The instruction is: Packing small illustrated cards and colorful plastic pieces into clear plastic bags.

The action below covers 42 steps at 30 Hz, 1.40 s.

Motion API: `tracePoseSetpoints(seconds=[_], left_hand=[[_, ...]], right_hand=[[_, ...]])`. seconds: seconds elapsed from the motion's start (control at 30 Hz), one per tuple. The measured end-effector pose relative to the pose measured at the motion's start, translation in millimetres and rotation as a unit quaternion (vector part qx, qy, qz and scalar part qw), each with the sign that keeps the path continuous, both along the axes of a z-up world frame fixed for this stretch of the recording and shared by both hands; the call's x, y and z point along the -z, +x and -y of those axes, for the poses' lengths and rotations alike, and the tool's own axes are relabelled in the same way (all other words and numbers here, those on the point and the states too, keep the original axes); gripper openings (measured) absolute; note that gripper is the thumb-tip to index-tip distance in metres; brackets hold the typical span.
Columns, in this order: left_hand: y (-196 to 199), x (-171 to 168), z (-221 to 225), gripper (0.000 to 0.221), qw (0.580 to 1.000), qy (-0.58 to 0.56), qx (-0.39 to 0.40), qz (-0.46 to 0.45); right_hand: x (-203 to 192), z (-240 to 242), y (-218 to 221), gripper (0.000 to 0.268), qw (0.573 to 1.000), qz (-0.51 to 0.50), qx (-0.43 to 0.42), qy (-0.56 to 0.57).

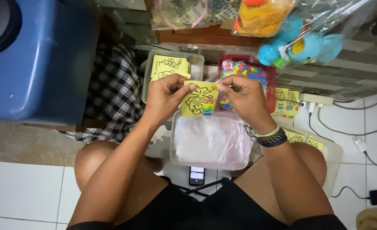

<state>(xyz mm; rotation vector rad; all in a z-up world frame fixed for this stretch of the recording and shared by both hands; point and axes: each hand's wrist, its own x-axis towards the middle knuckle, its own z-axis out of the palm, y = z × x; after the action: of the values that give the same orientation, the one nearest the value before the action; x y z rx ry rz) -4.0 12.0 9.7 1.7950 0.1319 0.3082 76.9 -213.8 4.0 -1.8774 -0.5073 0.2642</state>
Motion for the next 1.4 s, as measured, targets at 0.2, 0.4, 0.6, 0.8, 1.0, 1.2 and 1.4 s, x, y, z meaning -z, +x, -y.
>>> tracePoseSetpoints(seconds=[0.2,0.4,0.6,0.8,1.0,1.2,1.4], left_hand=[[-1,-9,-5,0.006,0.998,0.055,0.002,-0.027],[-3,4,-10,0.009,0.996,0.044,0.055,-0.045],[4,12,-11,0.007,0.998,-0.005,0.017,-0.054],[3,2,-9,0.003,0.999,-0.051,0.005,-0.014],[7,18,-7,0.013,0.992,-0.124,0.026,-0.016],[4,27,4,0.014,0.991,-0.102,0.063,-0.052],[-10,56,30,0.033,0.932,0.192,0.177,-0.253]], right_hand=[[-13,-13,-9,0.003,0.997,0.074,0.005,0.023],[11,-7,-3,0.006,0.997,0.008,0.012,0.076],[10,-11,-1,0.014,0.99,-0.051,-0.008,0.128],[-1,-13,-6,0.009,0.991,-0.056,-0.018,0.117],[-9,-10,-3,0.01,0.989,-0.04,-0.002,0.145],[-1,13,10,0.007,0.992,0.081,0.035,0.094],[-30,43,18,0.014,0.962,0.19,0.067,0.182]])
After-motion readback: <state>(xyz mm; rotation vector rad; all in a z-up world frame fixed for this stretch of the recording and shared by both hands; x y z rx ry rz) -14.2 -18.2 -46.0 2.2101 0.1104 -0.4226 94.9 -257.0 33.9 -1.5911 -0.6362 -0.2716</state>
